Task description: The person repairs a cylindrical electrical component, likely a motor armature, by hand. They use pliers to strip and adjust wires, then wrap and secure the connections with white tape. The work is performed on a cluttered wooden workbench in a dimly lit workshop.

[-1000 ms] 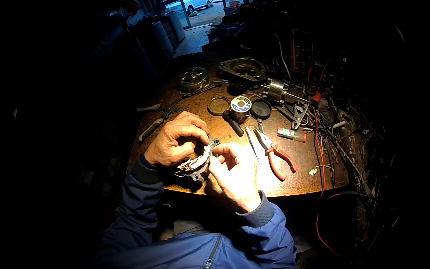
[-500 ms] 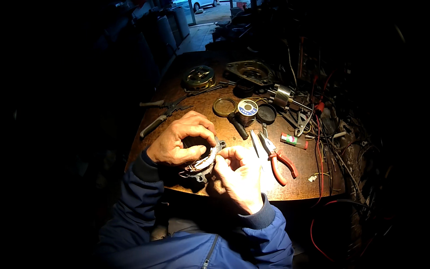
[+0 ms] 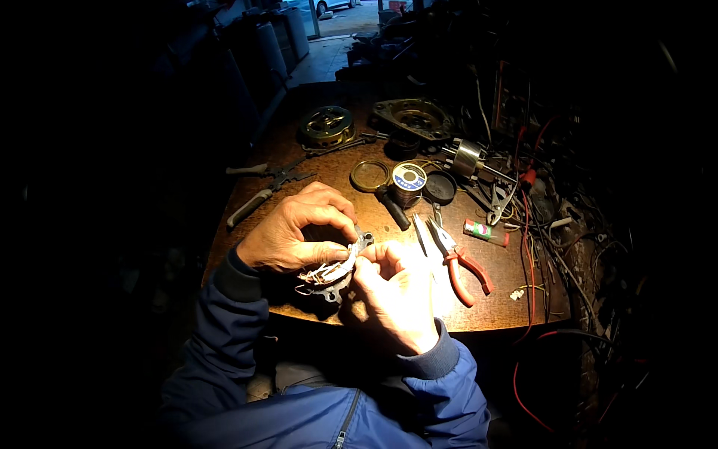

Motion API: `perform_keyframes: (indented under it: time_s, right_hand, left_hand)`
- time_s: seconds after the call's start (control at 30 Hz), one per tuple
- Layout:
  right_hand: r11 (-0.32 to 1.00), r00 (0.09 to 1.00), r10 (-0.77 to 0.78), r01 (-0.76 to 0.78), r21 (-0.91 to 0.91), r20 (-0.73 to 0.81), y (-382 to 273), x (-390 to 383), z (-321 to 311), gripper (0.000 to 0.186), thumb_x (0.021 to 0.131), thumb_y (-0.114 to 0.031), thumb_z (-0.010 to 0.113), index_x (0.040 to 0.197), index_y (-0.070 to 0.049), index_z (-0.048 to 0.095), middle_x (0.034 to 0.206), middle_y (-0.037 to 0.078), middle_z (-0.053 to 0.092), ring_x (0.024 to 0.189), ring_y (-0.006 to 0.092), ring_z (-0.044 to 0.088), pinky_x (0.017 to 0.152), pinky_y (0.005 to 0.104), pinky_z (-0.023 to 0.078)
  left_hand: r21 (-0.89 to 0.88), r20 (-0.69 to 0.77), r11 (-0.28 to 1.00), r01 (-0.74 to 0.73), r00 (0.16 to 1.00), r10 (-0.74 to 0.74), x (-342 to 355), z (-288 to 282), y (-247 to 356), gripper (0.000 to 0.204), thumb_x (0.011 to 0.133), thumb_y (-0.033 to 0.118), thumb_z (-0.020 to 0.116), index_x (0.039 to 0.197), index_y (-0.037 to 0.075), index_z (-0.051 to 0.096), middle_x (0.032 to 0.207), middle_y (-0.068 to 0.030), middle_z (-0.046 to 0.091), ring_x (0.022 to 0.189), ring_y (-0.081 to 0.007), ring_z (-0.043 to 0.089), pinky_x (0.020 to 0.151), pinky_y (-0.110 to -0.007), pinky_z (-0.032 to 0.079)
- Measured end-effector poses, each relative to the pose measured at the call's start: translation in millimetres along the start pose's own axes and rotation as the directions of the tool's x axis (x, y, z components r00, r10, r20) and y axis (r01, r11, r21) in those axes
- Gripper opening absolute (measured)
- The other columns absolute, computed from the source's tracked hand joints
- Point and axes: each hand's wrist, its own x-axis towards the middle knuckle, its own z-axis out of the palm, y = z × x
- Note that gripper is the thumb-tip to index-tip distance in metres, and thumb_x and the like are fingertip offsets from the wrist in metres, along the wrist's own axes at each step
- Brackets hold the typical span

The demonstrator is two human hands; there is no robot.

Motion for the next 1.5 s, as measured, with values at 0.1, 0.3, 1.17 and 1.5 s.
perform_keyframes:
  time_s: [0.1, 0.3, 1.17, 1.5]
  right_hand:
    - [0.997, 0.998, -0.064, 0.063, -0.053, -0.024, 5.4, 2.8, 0.1, 0.013, 0.103, -0.008, 0.070, 0.101, 0.005, 0.067, 0.080, 0.006, 0.071, 0.062, 0.0080, 0.064, 0.056, 0.0240, 0.052]
    - [0.998, 0.999, -0.040, 0.039, -0.048, -0.016, 5.1, 5.5, -0.8, 0.012, 0.103, -0.008, 0.070, 0.101, 0.004, 0.067, 0.081, 0.005, 0.071, 0.067, 0.0073, 0.065, 0.062, 0.0238, 0.054]
    - [0.948, 0.989, -0.141, 0.120, -0.295, -0.051, 24.0, 11.1, -11.6, 0.015, 0.095, -0.008, 0.073, 0.088, 0.002, 0.066, 0.067, 0.001, 0.065, 0.058, 0.0055, 0.057, 0.053, 0.0252, 0.044]
    - [0.963, 0.974, -0.214, 0.197, -0.186, -0.076, 22.7, 6.0, -7.9, 0.017, 0.093, -0.005, 0.078, 0.107, 0.004, 0.074, 0.079, 0.001, 0.069, 0.068, 0.0058, 0.062, 0.062, 0.0237, 0.050]
  left_hand:
    - [0.002, 0.001, 1.000, -0.010, 1.000, 0.010, -0.4, 0.7, -2.2, 0.027, 0.082, 0.024, 0.093, 0.105, 0.013, 0.084, 0.112, -0.0037, 0.075, 0.113, -0.0230, 0.063, 0.101, -0.041, 0.049]
    - [0.009, 0.005, 1.000, -0.008, 1.000, 0.007, -1.3, -0.2, -2.4, 0.024, 0.083, 0.020, 0.091, 0.105, 0.013, 0.084, 0.113, -0.0040, 0.074, 0.113, -0.0230, 0.064, 0.102, -0.041, 0.049]
    - [0.037, 0.005, 0.999, -0.037, 0.999, 0.036, 0.0, 0.5, -2.5, 0.025, 0.082, 0.018, 0.091, 0.105, 0.012, 0.082, 0.113, -0.0042, 0.074, 0.113, -0.0229, 0.065, 0.103, -0.041, 0.049]
    - [0.041, 0.010, 0.999, -0.035, 0.999, 0.035, -1.1, 0.0, -3.7, 0.026, 0.081, 0.019, 0.092, 0.104, 0.012, 0.082, 0.113, -0.0036, 0.074, 0.114, -0.0227, 0.064, 0.103, -0.041, 0.049]
